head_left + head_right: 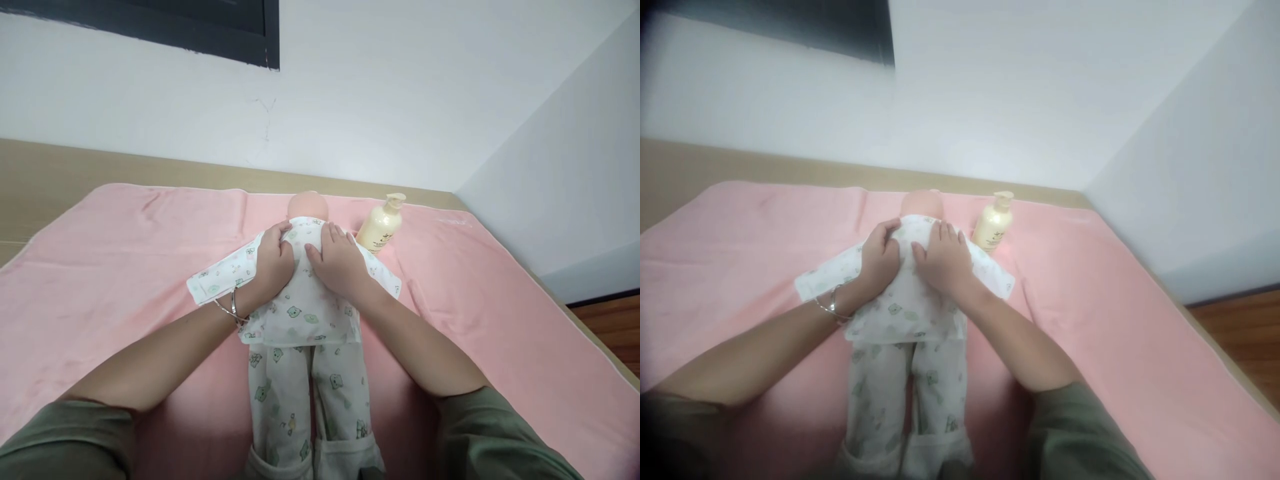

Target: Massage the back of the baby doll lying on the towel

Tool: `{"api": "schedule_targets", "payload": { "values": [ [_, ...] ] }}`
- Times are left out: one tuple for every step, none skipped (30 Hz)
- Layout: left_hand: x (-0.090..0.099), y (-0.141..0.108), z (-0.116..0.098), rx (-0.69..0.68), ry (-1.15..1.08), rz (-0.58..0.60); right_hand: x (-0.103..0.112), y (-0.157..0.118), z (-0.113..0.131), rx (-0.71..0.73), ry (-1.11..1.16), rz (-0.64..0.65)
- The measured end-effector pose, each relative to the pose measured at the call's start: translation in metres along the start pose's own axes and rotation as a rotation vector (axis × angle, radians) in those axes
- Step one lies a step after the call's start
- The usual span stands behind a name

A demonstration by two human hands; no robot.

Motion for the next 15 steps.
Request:
{"api": "schedule_targets", "payload": {
  "values": [
    [0.0, 0.0, 0.0, -0.004, 0.001, -0.005, -0.002, -0.008, 0.006, 0.005, -0.026, -0.037],
    [0.0, 0.0, 0.001, -0.009, 0.002, -0.009, -0.003, -0.015, 0.013, 0.041, -0.053, -0.076],
    [0.0, 0.0, 0.002, -0.013, 0.001, -0.008, -0.006, -0.022, 0.021, 0.106, -0.075, -0.107],
    [0.0, 0.0, 0.003, -0.014, -0.001, -0.004, -0.008, -0.026, 0.027, 0.191, -0.087, -0.122],
    [0.0, 0.0, 0.004, -0.015, -0.005, -0.001, -0.01, -0.028, 0.032, 0.279, -0.086, -0.121],
    [0.0, 0.0, 0.005, -0.018, -0.01, 0.002, -0.011, -0.026, 0.034, 0.358, -0.076, -0.101],
    [0.0, 0.0, 0.005, -0.023, -0.015, 0.001, -0.012, -0.022, 0.033, 0.428, -0.062, -0.064],
    [0.001, 0.0, 0.005, -0.027, -0.018, -0.002, -0.012, -0.015, 0.029, 0.477, -0.045, -0.022],
    [0.001, 0.0, 0.005, -0.031, -0.02, -0.009, -0.011, -0.007, 0.023, 0.506, -0.027, 0.019],
    [0.001, -0.001, 0.004, -0.033, -0.018, -0.013, -0.009, 0.003, 0.016, 0.51, -0.012, 0.056],
    [0.001, -0.001, 0.004, -0.031, -0.016, -0.013, -0.006, 0.012, 0.008, 0.476, 0.012, 0.073],
    [0.001, -0.001, 0.003, -0.024, -0.014, -0.01, -0.004, 0.019, 0.0, 0.429, 0.031, 0.086],
    [0.001, -0.001, 0.002, -0.015, -0.014, -0.004, -0.002, 0.024, -0.006, 0.362, 0.048, 0.086],
    [0.001, -0.001, 0.001, -0.007, -0.015, 0.003, -0.001, 0.026, -0.01, 0.284, 0.06, 0.077],
    [0.001, -0.001, 0.0, -0.001, -0.016, 0.008, 0.0, 0.024, -0.012, 0.205, 0.061, 0.061]
  ]
}}
Point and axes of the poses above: each hand's wrist, its own y-axis towards the middle knuckle, its own x-axis out of the back of the hand, z = x × y, the point moved 5 cm from there along y, towards the middle knuckle, and after that the axes turned 13 degrees about z, right-handed, at the moved point
